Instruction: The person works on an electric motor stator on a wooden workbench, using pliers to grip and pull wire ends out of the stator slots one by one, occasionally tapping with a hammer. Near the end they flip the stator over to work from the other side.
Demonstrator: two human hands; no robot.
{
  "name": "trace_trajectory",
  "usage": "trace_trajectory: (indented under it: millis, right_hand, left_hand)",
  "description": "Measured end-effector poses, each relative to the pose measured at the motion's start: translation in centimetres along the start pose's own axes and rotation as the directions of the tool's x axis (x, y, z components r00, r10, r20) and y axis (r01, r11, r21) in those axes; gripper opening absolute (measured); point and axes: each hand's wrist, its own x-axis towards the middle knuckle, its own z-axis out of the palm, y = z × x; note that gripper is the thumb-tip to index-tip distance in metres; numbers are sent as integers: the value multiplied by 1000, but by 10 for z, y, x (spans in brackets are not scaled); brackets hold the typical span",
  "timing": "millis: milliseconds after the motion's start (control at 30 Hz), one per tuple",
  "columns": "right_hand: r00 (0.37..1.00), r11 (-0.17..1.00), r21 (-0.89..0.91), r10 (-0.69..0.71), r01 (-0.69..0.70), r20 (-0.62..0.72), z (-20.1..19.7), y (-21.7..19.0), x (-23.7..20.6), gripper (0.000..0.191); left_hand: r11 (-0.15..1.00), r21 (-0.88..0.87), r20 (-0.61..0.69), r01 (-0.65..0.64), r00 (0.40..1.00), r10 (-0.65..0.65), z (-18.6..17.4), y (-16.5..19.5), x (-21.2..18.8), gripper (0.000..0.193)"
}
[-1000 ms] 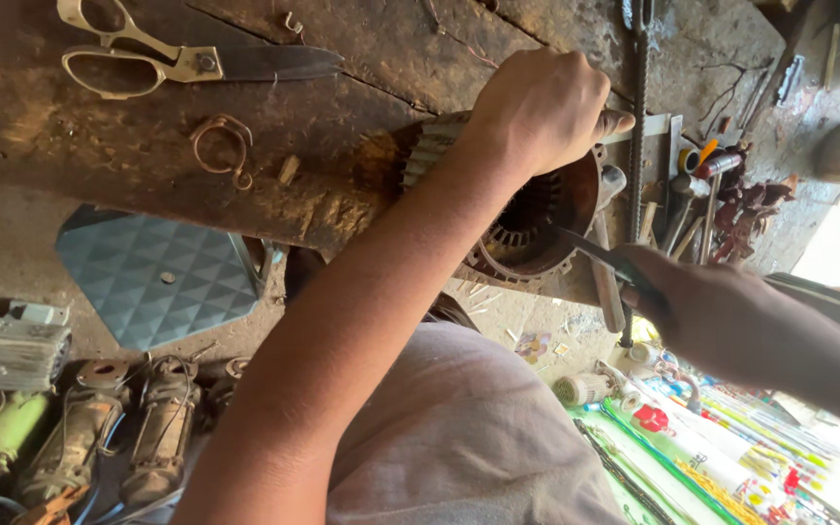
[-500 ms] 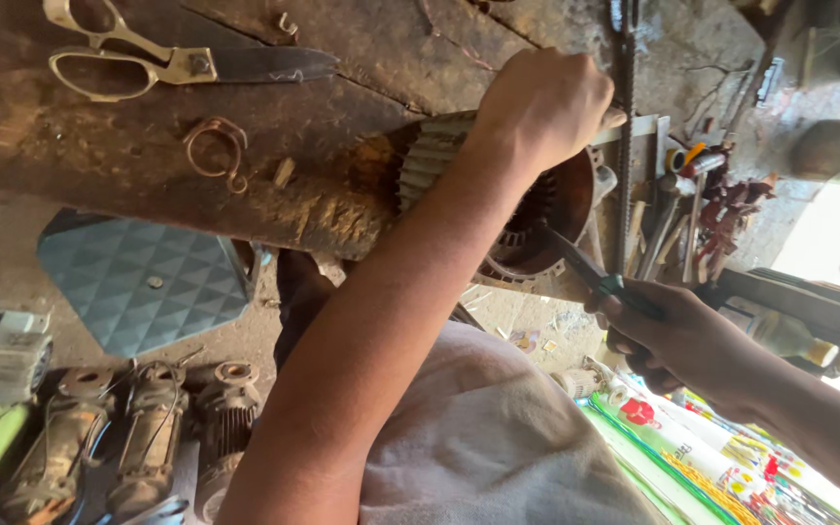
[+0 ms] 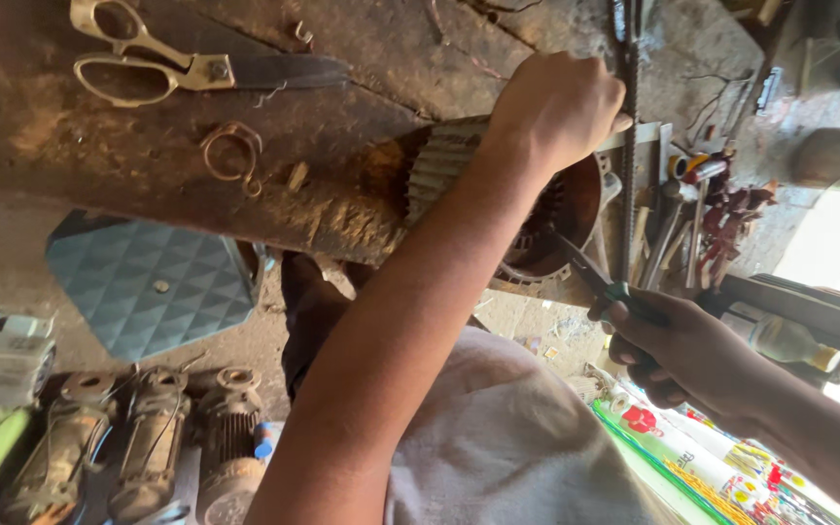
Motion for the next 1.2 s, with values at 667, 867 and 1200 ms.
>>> trace_trajectory:
  millis: [667, 867, 1200]
  right_hand:
    - [617, 593, -654, -751, 470, -236, 12, 103, 73, 43]
    - [194, 121, -983, -977, 140, -92, 10, 64, 14, 52]
    - [393, -151, -973, -917, -177, 71, 14, 37, -13, 53]
  left_hand:
    - [999, -34, 96, -17, 995, 20, -4, -7, -2, 36]
    - [990, 91, -91, -109, 989, 117, -5, -6, -6, 54]
    - [994, 44, -127, -96, 987, 100, 3, -8, -1, 35]
